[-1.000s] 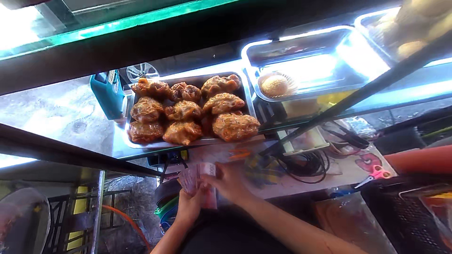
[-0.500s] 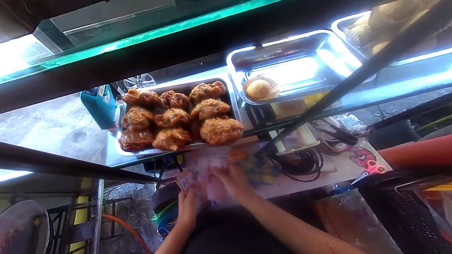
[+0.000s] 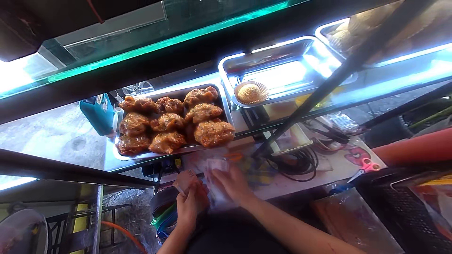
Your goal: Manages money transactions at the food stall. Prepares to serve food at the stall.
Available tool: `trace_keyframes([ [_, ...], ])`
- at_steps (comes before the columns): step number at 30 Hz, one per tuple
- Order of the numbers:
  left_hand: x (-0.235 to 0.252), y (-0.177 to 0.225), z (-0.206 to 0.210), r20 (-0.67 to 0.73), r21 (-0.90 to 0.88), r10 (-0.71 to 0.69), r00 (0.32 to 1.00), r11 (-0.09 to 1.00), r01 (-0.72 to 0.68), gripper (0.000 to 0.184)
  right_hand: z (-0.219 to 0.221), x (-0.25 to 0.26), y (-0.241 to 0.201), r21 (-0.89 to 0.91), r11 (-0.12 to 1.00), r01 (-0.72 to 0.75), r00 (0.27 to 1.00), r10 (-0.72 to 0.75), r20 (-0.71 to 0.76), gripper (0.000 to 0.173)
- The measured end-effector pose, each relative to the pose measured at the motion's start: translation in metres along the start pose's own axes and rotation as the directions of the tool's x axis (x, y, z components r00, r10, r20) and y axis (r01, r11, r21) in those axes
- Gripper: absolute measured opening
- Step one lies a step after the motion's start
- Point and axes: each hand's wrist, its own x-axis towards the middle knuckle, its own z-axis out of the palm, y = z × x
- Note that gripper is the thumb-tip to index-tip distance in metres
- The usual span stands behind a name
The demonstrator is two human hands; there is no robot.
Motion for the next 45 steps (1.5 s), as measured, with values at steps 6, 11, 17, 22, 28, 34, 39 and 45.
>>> trace_keyframes([
  [6, -0.006, -0.004, 0.01, -0.065, 0.143, 0.023, 0.998, 0.99, -0.013, 0.013, 0.008, -0.001, 0.004, -0.039, 0.997, -0.06, 0.993, 0.064, 0.104, 0.025],
  [11, -0.002, -0.008, 0.005, -0.036, 0.008, 0.003, 0.999, 1.0, -0.002, 0.027, -0.005, -0.002, 0.009, 0.084, 0.996, -0.001, 1.0, 0.001, 0.004, 0.036],
  [17, -0.003, -0.011, 0.021, -0.074, 0.158, -0.041, 0.996, 0.986, 0.052, 0.016, -0.016, -0.008, 0.012, 0.014, 0.997, -0.077, 0.984, 0.074, 0.163, 0.027],
  [22, -0.005, -0.014, 0.038, -0.01, 0.274, -0.026, 1.0, 0.961, 0.028, 0.016, -0.032, -0.013, 0.019, -0.101, 0.994, -0.04, 0.994, 0.05, 0.095, 0.04],
  [28, -0.004, -0.019, 0.056, 0.129, 0.3, -0.066, 0.989, 0.953, 0.025, 0.02, -0.091, -0.014, 0.026, -0.14, 0.989, -0.05, 0.993, 0.034, -0.113, 0.036],
  [34, -0.002, -0.023, 0.075, 0.247, 0.215, -0.08, 0.966, 0.976, 0.026, 0.018, -0.124, -0.017, 0.022, 0.048, 0.999, -0.018, 0.991, 0.024, -0.13, 0.03],
  [39, -0.004, -0.025, 0.088, 0.348, 0.135, -0.1, 0.932, 0.989, 0.055, 0.02, -0.165, -0.014, -0.001, 0.111, 0.994, -0.017, 0.959, 0.048, -0.281, 0.032],
  [45, -0.005, -0.032, 0.094, 0.265, 0.156, -0.201, 0.943, 0.974, 0.164, 0.02, -0.258, 0.022, -0.03, -0.271, 0.951, -0.149, 0.912, 0.026, -0.409, 0.041],
])
